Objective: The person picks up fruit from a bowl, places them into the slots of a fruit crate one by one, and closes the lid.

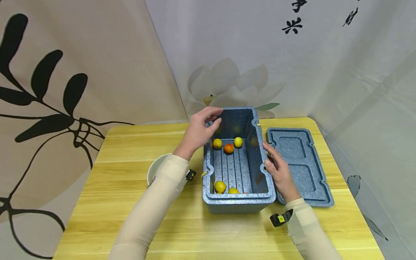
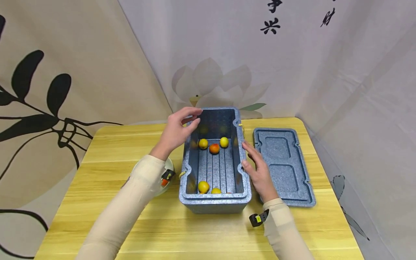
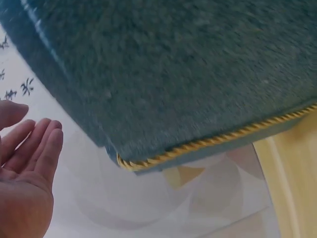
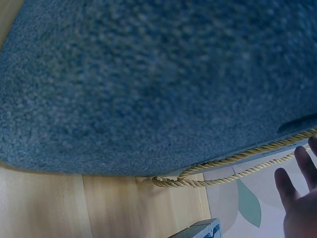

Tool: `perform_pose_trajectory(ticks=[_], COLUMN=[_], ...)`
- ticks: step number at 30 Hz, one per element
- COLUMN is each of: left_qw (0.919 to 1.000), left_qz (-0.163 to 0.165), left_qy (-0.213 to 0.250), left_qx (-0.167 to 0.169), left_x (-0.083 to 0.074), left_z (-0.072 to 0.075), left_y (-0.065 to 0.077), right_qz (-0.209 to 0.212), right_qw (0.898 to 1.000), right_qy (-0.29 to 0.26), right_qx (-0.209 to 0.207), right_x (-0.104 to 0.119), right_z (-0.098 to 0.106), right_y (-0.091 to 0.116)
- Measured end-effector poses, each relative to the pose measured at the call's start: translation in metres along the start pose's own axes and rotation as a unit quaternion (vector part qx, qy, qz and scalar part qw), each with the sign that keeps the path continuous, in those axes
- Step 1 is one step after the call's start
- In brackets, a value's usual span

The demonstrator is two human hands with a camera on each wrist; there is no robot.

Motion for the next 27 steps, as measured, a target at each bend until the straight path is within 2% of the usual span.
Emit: perform_pose_trajectory(ticks=[5,9,19,27], left_qw=[0.9990,0.9971,0.9929,0.9883], left_qz=[0.000,-0.015,-0.022,-0.009], left_qy=[0.036,0.063,0.093,0.089], left_qx=[-0.028,-0.040,-0.070,-0.124], left_x=[0.003,-0.001,0.001,-0.021], left_z=[0.012,0.019,0.036,0.069], left_y=[0.010,0.014,0.029,0.054], right_qz=[-0.006,0.001,0.000,-0.010], right_qw=[1.000,1.000,1.000,1.000], right_qy=[0.000,-0.004,-0.010,-0.009], right_qx=[0.001,0.001,0.001,0.003], right_x=[-0.011,-0.019,-0.018,-0.021], right_z=[0.001,0.002,0.003,0.003], right_y=[0.000,0.001,0.000,0.001])
Point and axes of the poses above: each hand's wrist, its own y-axis away from the middle knuckle, its own z-axis out of the back of the hand, x = y × z, the point moved 8 cm from there along -y, towards the middle knuckle, and after that the axes turned 4 degrees about x, right-handed, at the moved point
